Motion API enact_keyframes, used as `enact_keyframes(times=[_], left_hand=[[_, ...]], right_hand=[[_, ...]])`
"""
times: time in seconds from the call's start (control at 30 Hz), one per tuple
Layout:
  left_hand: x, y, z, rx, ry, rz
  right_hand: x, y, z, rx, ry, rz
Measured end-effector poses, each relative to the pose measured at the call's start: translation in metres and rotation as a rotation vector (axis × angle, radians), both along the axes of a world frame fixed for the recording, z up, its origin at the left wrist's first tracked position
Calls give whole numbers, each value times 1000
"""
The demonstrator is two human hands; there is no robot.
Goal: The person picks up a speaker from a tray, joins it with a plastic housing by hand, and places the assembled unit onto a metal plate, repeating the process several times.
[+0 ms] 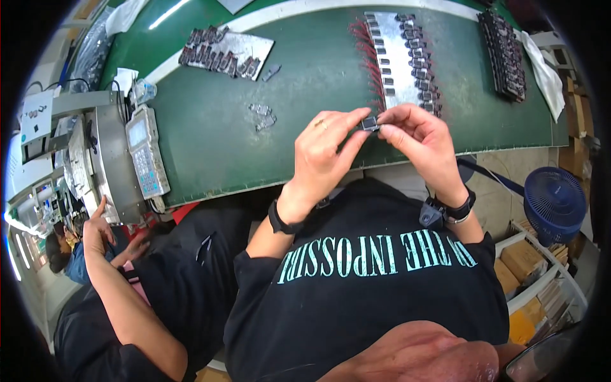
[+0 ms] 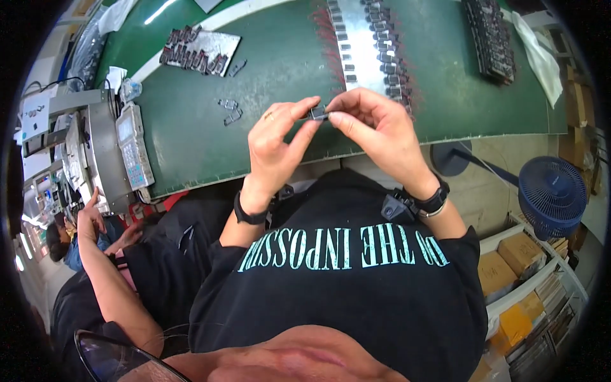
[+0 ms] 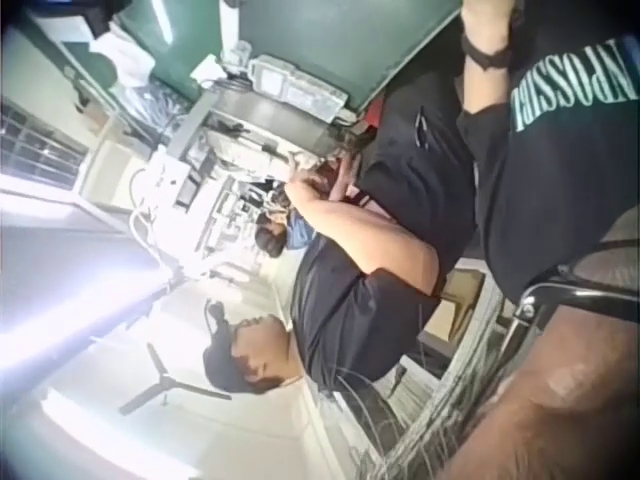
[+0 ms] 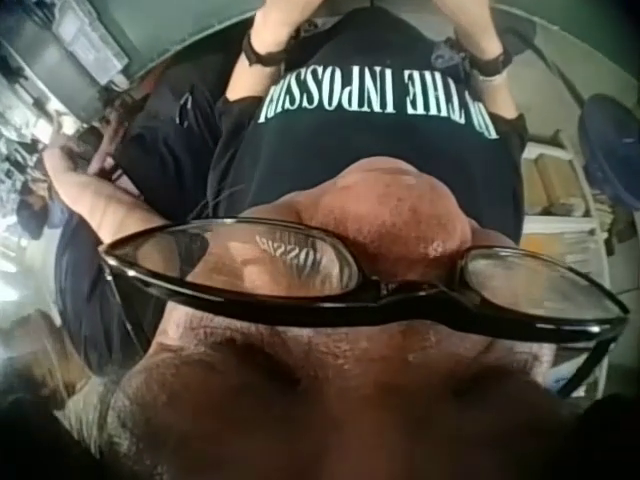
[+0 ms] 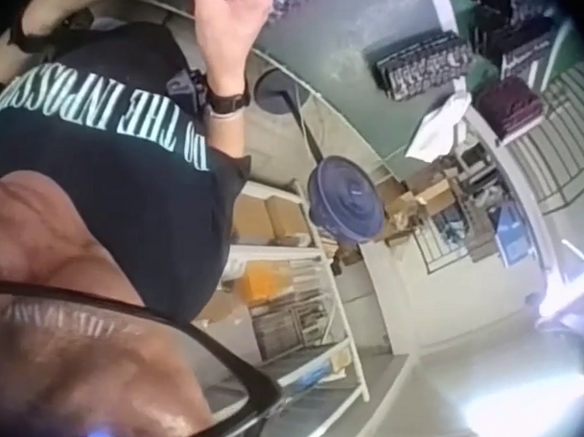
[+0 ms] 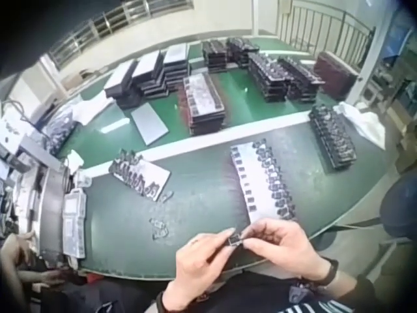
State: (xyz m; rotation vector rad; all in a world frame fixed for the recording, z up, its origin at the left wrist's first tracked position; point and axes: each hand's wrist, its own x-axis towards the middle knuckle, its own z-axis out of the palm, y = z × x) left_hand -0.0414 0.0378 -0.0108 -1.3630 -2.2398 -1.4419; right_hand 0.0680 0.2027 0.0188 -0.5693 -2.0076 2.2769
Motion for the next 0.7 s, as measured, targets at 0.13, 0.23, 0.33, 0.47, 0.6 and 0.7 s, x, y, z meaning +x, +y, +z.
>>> enact_keyframes(times=[0.13,0.23,0.33,0.47,0.6,0.7], left_hand=[[5,-5,4,-41,-221,-64],[5,-5,6,-27,-363,-64],[6,-11,7,-53,-524,-76],[5,-9,5,22,-780,-66],[7,-7,9,24,-845,-59],[8,-6,10,4,-830,-55]], right_hand=[[0,2,0,1,8,29],[-4,2,3,62,-5,54],[-3,0,1,104,-2,67],[-5,1,-2,286,99,-31],[-12,-7,5,223,104,-80],[-15,-8,5,202,57,-48]])
